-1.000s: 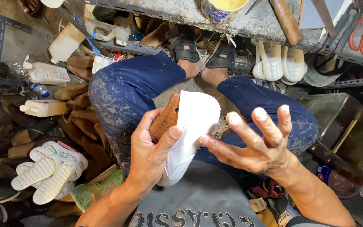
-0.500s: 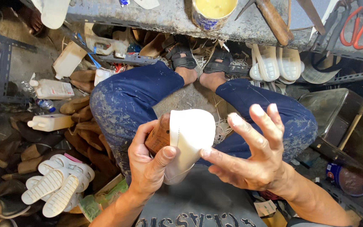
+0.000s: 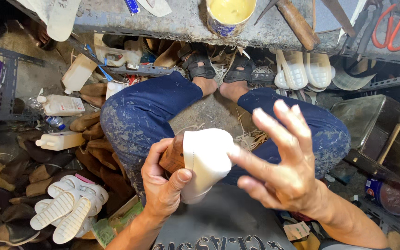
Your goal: The person sits on the floor and cleans a white shoe by hand, rubbing the sole and sides. They then place the shoe on a shelf and pick up another white shoe to continue cleaning.
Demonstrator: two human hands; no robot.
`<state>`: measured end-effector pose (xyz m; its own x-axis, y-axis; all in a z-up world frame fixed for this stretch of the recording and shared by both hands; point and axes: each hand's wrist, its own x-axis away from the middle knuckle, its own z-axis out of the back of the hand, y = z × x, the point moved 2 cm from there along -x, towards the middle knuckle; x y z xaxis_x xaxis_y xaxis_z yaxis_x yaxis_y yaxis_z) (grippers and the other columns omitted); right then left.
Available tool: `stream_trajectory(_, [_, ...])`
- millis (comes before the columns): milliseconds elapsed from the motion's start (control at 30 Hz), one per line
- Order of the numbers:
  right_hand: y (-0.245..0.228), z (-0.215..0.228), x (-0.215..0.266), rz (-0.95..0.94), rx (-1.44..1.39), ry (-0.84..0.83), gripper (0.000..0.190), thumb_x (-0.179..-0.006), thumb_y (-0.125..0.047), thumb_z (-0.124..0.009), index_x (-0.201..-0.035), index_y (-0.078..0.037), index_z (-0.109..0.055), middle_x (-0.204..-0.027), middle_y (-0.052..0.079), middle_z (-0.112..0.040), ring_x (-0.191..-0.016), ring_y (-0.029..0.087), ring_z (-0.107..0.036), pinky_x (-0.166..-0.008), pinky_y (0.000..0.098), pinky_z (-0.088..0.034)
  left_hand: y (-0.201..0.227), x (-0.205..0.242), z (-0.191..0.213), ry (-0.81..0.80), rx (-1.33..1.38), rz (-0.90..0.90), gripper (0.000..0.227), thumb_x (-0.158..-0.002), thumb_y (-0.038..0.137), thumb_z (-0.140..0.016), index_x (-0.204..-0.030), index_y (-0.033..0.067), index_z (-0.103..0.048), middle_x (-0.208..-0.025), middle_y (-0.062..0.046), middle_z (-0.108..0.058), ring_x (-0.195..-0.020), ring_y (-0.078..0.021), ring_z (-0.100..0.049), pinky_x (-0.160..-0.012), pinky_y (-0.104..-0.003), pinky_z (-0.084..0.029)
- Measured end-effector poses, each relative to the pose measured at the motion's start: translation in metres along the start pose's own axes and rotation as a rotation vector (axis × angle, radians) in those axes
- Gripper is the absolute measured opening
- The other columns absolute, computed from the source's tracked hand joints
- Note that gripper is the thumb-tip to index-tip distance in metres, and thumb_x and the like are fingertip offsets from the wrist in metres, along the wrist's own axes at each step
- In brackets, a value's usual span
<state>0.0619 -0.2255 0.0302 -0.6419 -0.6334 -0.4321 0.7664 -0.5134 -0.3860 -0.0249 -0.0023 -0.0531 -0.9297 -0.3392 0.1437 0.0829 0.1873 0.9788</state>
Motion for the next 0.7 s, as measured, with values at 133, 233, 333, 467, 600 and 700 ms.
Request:
stream_trajectory(133, [-0.004,-0.002,0.004,0.078,-0.038,0.023,0.041,-0.104,-0.053,-0.042,-0.124,-0.032,-0.071,-0.145,0.023,-0.047,-0.142,0.048,-0.037,-0.122,0.0675,-0.026,-0.001,-0.003,-0.001,-0.057,0.066,-0.085,0.064,-0.082,0.049,-0.082,-0.122,0.0045,-0.061,-0.115,-0.007,-0.065,-0.101,-0.0174,-0.061,-0.091,-0.032,-0.048])
stream_trajectory(233, [-0.002,0.0,0.002,0.004,-0.088,-0.029,0.04,-0.104,-0.047,-0.043,-0.129,-0.029,-0.067,-0.149,0.025,-0.046,-0.145,0.05,-0.037,-0.124,0.068,-0.026,-0.003,-0.005,0.0,-0.125,0.156,-0.182,0.06,-0.088,0.045,-0.083,-0.127,0.0064,-0.058,-0.121,-0.014,-0.063,-0.112,-0.0237,-0.06,-0.1,-0.038,-0.047])
stream_trajectory(333, [-0.005,0.001,0.003,-0.022,-0.14,-0.041,0.041,-0.103,-0.045,-0.044,-0.13,-0.025,-0.067,-0.15,0.027,-0.045,-0.147,0.051,-0.038,-0.125,0.0681,-0.028,0.001,-0.008,0.0,-0.148,0.15,-0.262,0.059,-0.091,0.049,-0.081,-0.126,0.007,-0.059,-0.117,-0.016,-0.064,-0.112,-0.0261,-0.06,-0.101,-0.04,-0.046])
stream_trajectory(467, [-0.015,0.001,0.002,0.073,-0.187,-0.015,0.041,-0.104,-0.051,-0.042,-0.119,-0.032,-0.074,-0.142,0.024,-0.05,-0.139,0.045,-0.042,-0.12,0.064,-0.03,0.002,-0.01,0.0,-0.127,0.072,-0.293,0.063,-0.09,0.058,-0.077,-0.12,0.0057,-0.06,-0.112,-0.013,-0.067,-0.107,-0.0242,-0.061,-0.099,-0.038,-0.047])
stream_trajectory(600, [-0.013,0.001,-0.002,0.047,-0.181,-0.033,0.041,-0.104,-0.049,-0.04,-0.124,-0.031,-0.071,-0.145,0.024,-0.049,-0.142,0.046,-0.041,-0.123,0.0648,-0.029,0.002,-0.009,0.0,-0.132,0.079,-0.291,0.063,-0.091,0.058,-0.077,-0.121,0.0051,-0.061,-0.112,-0.013,-0.067,-0.106,-0.0231,-0.06,-0.097,-0.036,-0.046])
stream_trajectory(700, [-0.011,0.0,-0.003,-0.073,-0.159,-0.078,0.042,-0.104,-0.04,-0.041,-0.132,-0.021,-0.066,-0.152,0.025,-0.045,-0.148,0.048,-0.036,-0.125,0.0668,-0.026,0.0,-0.01,0.002,-0.143,0.117,-0.311,0.061,-0.093,0.056,-0.078,-0.124,0.007,-0.059,-0.114,-0.014,-0.067,-0.108,-0.0256,-0.061,-0.098,-0.039,-0.049])
